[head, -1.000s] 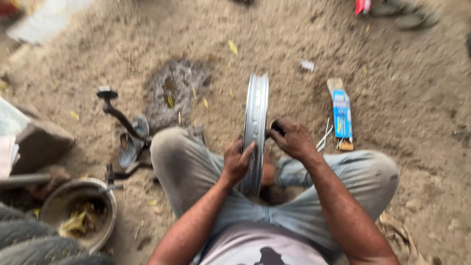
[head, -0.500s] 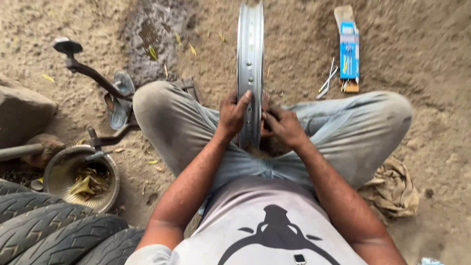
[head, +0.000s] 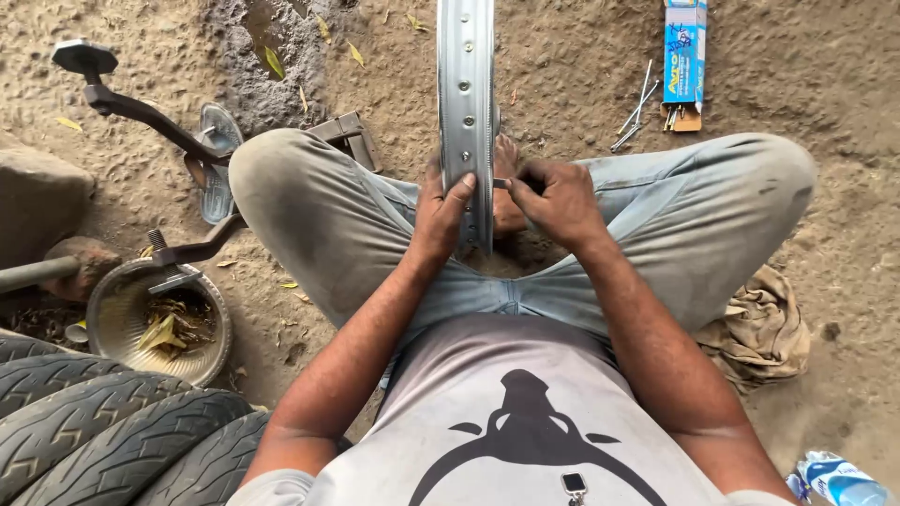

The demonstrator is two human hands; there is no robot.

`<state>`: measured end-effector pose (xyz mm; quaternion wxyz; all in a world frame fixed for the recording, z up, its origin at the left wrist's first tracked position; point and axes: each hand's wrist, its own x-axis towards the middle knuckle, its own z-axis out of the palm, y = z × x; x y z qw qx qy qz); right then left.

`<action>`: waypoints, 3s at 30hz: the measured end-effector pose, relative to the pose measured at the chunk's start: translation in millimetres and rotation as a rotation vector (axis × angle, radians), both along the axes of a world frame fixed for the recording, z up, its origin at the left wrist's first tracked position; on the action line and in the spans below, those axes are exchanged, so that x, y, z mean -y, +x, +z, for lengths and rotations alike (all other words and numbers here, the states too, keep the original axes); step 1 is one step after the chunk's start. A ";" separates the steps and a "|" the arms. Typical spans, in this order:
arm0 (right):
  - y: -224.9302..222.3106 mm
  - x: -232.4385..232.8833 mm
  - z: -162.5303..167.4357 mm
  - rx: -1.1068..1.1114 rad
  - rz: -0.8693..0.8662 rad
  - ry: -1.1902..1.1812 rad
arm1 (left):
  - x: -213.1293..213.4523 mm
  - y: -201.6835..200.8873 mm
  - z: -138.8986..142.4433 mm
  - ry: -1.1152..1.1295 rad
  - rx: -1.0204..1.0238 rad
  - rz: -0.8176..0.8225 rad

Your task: The person sits on the ground and uses a small metal tool to scrape the inner surface of a bicycle rim. They rotate the rim by hand and continue scraping along its length.

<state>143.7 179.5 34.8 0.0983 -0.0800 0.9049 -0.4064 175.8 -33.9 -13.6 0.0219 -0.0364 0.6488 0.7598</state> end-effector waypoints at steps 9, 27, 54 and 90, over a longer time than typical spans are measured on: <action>-70.3 30.8 5.0 -0.160 -0.032 -0.103 | 0.1 1.4 0.2 0.110 -0.064 -0.039; 49.3 19.1 -2.4 -0.041 0.093 -0.050 | 3.7 -2.9 8.6 -0.044 -0.078 -0.026; 44.0 23.3 -13.5 -0.019 0.153 0.156 | 4.1 -7.7 -19.9 0.178 0.069 -0.063; -25.5 22.0 46.1 -0.150 0.204 0.171 | 2.1 -1.8 19.1 -0.117 0.006 0.097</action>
